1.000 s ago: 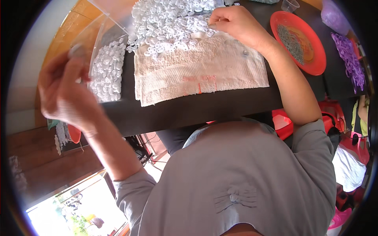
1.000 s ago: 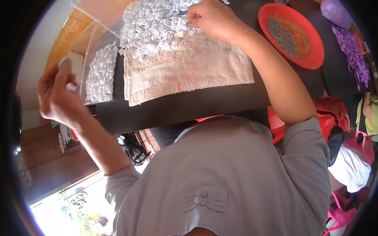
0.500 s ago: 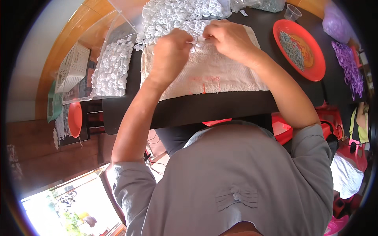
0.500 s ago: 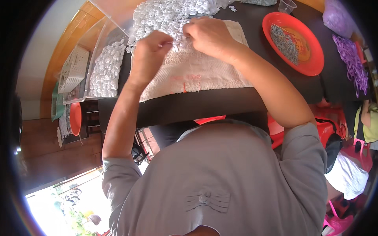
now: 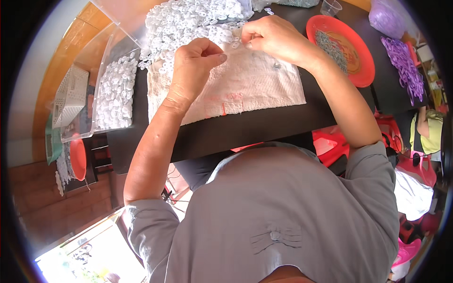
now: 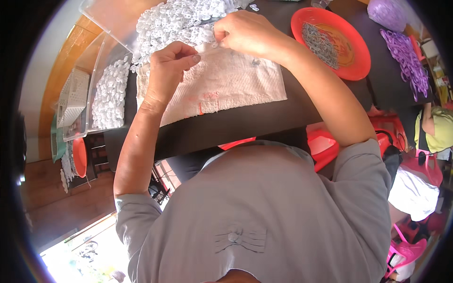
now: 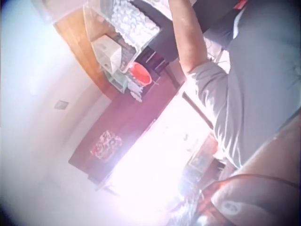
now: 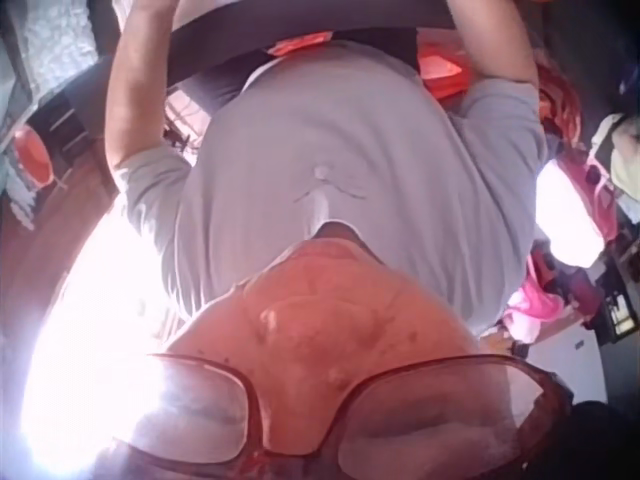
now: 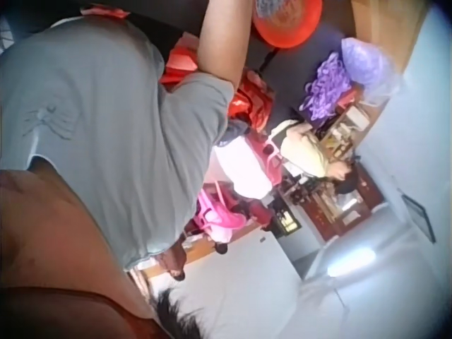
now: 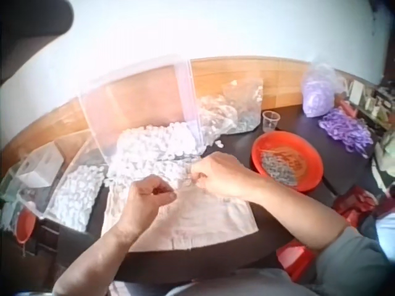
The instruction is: Sorting and inspecting small white plastic components on a towel-covered table in a manufacturing setting.
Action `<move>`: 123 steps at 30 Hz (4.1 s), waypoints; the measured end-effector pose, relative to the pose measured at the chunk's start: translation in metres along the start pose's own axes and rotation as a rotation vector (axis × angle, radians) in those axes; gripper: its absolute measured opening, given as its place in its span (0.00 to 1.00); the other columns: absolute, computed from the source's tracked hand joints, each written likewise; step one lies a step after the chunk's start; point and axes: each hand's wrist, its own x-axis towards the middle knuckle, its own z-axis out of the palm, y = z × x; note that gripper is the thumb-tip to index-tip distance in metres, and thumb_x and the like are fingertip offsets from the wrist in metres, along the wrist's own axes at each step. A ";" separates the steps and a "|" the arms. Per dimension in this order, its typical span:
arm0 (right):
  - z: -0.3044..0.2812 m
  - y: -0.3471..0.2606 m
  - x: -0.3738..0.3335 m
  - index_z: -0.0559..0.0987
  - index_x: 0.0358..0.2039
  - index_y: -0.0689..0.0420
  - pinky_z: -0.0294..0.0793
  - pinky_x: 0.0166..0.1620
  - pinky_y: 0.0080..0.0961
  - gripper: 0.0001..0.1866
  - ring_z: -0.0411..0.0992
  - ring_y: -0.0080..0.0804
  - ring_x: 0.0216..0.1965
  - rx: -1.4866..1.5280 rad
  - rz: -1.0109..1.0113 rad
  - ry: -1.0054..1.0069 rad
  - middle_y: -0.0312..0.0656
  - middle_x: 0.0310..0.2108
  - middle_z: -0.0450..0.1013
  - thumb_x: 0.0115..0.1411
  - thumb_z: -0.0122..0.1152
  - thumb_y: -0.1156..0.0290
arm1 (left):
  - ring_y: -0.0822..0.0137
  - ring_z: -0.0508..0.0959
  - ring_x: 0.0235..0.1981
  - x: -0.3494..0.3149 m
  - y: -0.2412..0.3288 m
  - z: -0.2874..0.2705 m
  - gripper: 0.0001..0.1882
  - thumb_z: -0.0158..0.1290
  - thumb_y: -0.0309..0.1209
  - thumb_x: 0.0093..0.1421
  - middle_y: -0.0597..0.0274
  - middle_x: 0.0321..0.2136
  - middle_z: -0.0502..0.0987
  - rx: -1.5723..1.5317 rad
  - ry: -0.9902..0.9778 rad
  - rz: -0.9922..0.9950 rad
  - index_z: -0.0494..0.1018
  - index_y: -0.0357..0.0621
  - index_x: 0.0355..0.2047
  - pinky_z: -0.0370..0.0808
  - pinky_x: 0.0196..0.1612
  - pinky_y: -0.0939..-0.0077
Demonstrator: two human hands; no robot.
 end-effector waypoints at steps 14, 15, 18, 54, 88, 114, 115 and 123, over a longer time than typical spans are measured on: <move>0.022 -0.011 -0.010 0.74 0.27 0.64 0.65 0.30 0.20 0.05 0.64 0.18 0.25 0.430 -0.051 0.011 0.33 0.21 0.69 0.53 0.61 0.77 | 0.76 0.72 0.19 -0.011 0.001 0.018 0.07 0.53 0.26 0.58 0.63 0.22 0.76 -0.091 0.002 0.100 0.75 0.33 0.31 0.66 0.18 0.83; 0.022 -0.009 -0.010 0.74 0.27 0.64 0.65 0.30 0.20 0.05 0.64 0.18 0.25 0.433 -0.049 0.008 0.33 0.21 0.69 0.53 0.61 0.77 | 0.76 0.72 0.19 -0.012 0.001 0.017 0.07 0.53 0.26 0.58 0.63 0.22 0.76 -0.091 0.001 0.096 0.75 0.33 0.31 0.66 0.18 0.83; 0.023 -0.003 -0.010 0.75 0.26 0.64 0.65 0.30 0.20 0.05 0.65 0.18 0.25 0.495 0.016 -0.037 0.34 0.21 0.69 0.53 0.62 0.77 | 0.76 0.72 0.17 -0.010 0.003 0.012 0.05 0.53 0.25 0.56 0.63 0.20 0.75 -0.278 0.014 -0.143 0.76 0.34 0.30 0.68 0.19 0.82; 0.002 0.000 -0.020 0.78 0.33 0.62 0.70 0.33 0.20 0.04 0.72 0.20 0.29 0.510 -0.030 0.015 0.35 0.28 0.75 0.58 0.57 0.76 | 0.74 0.70 0.13 -0.013 -0.002 0.014 0.05 0.55 0.24 0.55 0.60 0.18 0.75 -0.796 0.028 -0.385 0.76 0.33 0.30 0.64 0.14 0.82; 0.018 0.017 -0.062 0.76 0.26 0.56 0.70 0.39 0.38 0.06 0.72 0.42 0.37 -0.471 -0.255 0.085 0.39 0.32 0.72 0.48 0.54 0.80 | 0.67 0.76 0.24 -0.018 -0.013 0.022 0.04 0.55 0.22 0.51 0.58 0.23 0.77 -0.002 -0.038 0.019 0.76 0.37 0.29 0.74 0.32 0.74; 0.011 -0.005 -0.040 0.72 0.32 0.62 0.68 0.35 0.23 0.03 0.68 0.26 0.29 0.210 0.001 0.024 0.38 0.28 0.71 0.55 0.54 0.81 | 0.80 0.66 0.16 -0.012 -0.008 0.009 0.04 0.57 0.25 0.56 0.69 0.18 0.72 -0.434 -0.033 -0.349 0.76 0.36 0.30 0.59 0.16 0.83; 0.012 -0.006 -0.038 0.72 0.32 0.63 0.67 0.35 0.21 0.03 0.67 0.23 0.28 0.288 0.019 -0.012 0.38 0.27 0.71 0.56 0.53 0.82 | 0.80 0.66 0.16 -0.012 -0.009 0.008 0.04 0.57 0.25 0.56 0.69 0.18 0.72 -0.431 -0.030 -0.345 0.76 0.36 0.30 0.59 0.16 0.83; 0.019 -0.014 -0.029 0.74 0.34 0.64 0.69 0.38 0.19 0.06 0.69 0.20 0.32 0.357 -0.054 -0.020 0.36 0.29 0.73 0.54 0.53 0.84 | 0.74 0.72 0.19 -0.011 -0.011 0.008 0.06 0.57 0.25 0.57 0.62 0.23 0.77 -0.747 -0.072 -0.430 0.76 0.34 0.33 0.66 0.19 0.82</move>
